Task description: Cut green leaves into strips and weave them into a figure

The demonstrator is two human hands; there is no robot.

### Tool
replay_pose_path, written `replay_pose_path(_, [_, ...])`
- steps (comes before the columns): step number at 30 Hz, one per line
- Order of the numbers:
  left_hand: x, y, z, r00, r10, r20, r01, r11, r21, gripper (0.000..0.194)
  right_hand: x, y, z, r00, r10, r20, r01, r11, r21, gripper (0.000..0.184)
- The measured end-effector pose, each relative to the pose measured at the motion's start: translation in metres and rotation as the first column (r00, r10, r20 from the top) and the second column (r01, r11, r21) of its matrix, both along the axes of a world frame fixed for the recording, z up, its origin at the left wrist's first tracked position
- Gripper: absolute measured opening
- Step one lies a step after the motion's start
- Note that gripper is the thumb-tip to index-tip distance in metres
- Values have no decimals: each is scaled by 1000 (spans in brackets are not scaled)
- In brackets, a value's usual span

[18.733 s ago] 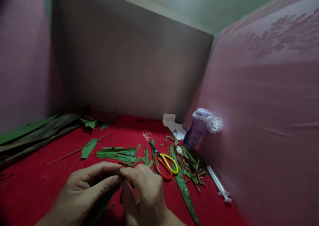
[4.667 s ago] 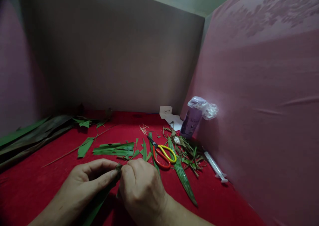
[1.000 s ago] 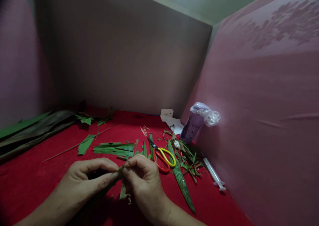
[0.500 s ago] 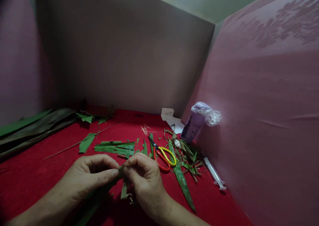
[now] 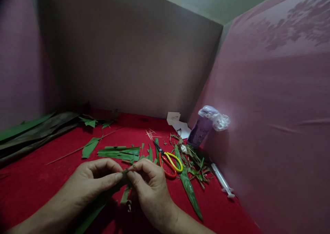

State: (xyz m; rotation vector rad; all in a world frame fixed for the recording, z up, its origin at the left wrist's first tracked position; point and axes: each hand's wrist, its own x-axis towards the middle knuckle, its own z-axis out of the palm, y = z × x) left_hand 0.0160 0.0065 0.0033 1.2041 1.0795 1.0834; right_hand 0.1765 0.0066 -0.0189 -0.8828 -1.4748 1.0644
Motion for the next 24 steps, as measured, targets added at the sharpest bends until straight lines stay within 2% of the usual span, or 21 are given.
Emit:
replay_pose_path(6, [3, -4, 0, 998, 10, -66, -9, 1000, 11, 19, 3, 1, -3, 986, -49, 157, 26, 989, 142, 8])
replay_pose_path(14, [2, -10, 2, 989, 5, -150, 12, 993, 117, 14, 3, -3, 4, 973, -61, 222, -8, 954, 300, 12])
replay_pose_path(19, [2, -10, 6, 991, 11, -133, 8, 990, 144, 8, 3, -3, 5, 974, -69, 217, 7, 962, 272, 10])
replay_pose_path(24, [2, -11, 6, 992, -5, -128, 28, 983, 182, 7, 2, -5, 0, 994, -9, 111, -5, 992, 127, 2])
